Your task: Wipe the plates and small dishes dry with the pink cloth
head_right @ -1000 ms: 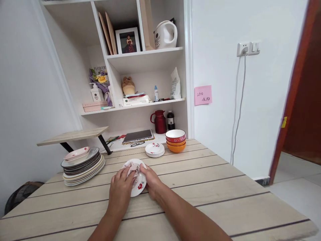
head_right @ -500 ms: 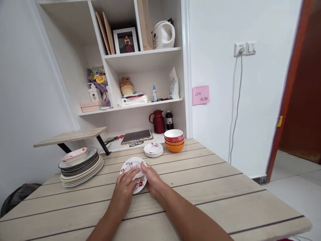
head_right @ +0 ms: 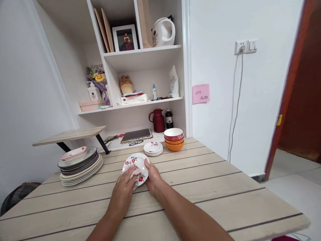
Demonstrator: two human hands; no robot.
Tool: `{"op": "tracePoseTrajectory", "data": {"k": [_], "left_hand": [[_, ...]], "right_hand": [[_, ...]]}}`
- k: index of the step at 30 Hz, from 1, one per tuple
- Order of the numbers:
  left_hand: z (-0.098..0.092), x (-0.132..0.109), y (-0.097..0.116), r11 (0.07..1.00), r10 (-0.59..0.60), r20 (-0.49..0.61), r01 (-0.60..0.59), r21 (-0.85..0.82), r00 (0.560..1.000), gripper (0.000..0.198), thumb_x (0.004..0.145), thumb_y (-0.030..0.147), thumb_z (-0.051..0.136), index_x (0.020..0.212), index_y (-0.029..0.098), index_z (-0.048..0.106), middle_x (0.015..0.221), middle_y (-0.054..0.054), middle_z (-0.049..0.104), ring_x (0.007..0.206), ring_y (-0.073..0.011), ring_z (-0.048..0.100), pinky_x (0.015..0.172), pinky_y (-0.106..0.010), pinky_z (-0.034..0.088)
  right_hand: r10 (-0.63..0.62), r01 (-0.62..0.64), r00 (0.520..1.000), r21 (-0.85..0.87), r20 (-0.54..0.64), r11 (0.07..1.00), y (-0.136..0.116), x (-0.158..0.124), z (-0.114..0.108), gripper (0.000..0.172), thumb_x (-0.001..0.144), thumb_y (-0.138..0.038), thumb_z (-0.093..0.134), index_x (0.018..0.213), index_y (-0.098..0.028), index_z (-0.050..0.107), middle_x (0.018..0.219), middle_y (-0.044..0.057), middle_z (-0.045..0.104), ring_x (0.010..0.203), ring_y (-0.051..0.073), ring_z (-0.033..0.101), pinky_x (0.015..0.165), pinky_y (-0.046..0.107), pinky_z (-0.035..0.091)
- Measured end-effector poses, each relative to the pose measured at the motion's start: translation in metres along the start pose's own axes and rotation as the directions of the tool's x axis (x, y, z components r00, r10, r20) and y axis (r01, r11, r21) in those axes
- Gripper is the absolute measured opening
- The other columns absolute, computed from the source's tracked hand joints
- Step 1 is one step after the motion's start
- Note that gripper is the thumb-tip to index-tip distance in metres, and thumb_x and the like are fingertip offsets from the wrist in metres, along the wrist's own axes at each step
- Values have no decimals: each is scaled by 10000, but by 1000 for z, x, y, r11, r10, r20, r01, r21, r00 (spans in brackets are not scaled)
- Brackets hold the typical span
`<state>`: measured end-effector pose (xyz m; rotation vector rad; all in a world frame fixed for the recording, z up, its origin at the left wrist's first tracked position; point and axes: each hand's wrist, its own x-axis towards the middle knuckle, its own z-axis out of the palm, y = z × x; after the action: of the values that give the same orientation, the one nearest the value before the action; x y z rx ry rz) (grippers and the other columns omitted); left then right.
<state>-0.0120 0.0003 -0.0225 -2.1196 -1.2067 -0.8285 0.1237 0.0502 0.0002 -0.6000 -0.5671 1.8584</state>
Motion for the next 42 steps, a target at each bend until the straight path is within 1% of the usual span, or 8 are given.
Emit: {"op": "tracePoseTrajectory", "data": {"k": [5,8,14,20,27,32,38,42], "left_hand": [[-3,4,9,980,169,18,-166,-109,986,349,877,80,406,1136,187,615,1344,-87,555,1283,-211,469,1006,-432,465],[-5,6,8,975,188,9,-186,-122,982,345,878,74,390,1102,188,626,1343,-78,557,1304,-198,443,1039,-436,434],[-5,5,1,998,-65,37,64,14,997,408,857,55,384,1208,150,569,1445,-135,431,1357,-230,366,1080,-481,365],[-8,5,6,955,-290,40,286,78,956,573,881,66,373,1425,239,330,1518,-123,307,1396,-240,288,1095,-549,281],[-7,3,3,935,-301,90,312,-166,949,633,919,197,383,1490,227,110,1508,-139,321,1406,-230,259,1113,-512,280],[-2,-1,0,903,-317,109,335,-268,942,675,927,240,385,1492,226,16,1501,-158,324,1395,-242,285,1104,-508,305],[5,-3,-1,950,-107,117,136,-279,987,694,847,32,339,1469,217,94,1485,-129,362,1401,-203,274,1131,-504,263],[1,-1,2,966,-19,142,55,-254,990,563,808,21,381,1349,175,358,1470,-135,389,1393,-205,295,1112,-486,301]], "right_hand": [[56,-57,998,-127,-12,990,-4,-4,-1,388,858,-470,564,1063,-143,606,892,84,727,767,191,678,669,291,512],[64,-54,996,-170,55,984,-1,-6,-1,376,835,-478,598,1017,-150,621,882,69,724,769,179,673,662,274,503],[88,-46,978,-219,189,975,10,-14,6,414,837,-504,584,1146,-229,600,1034,48,709,849,175,669,713,284,507],[147,-75,957,-273,251,959,13,-19,12,468,853,-555,525,1174,-225,604,1104,65,695,942,203,655,801,326,490],[152,-116,951,-143,268,983,6,-15,12,497,903,-587,374,1116,-212,621,1127,65,689,993,215,641,840,349,475],[192,-162,953,-144,233,976,6,-11,8,407,872,-539,484,1052,-200,618,1005,63,714,925,219,653,806,356,484],[114,-107,987,-60,116,992,9,-3,2,180,780,-281,664,902,-222,545,743,-30,669,681,161,626,680,292,485],[119,-115,989,-53,90,992,9,1,1,179,807,-329,633,881,-196,540,725,6,663,663,175,628,675,311,493]]}}
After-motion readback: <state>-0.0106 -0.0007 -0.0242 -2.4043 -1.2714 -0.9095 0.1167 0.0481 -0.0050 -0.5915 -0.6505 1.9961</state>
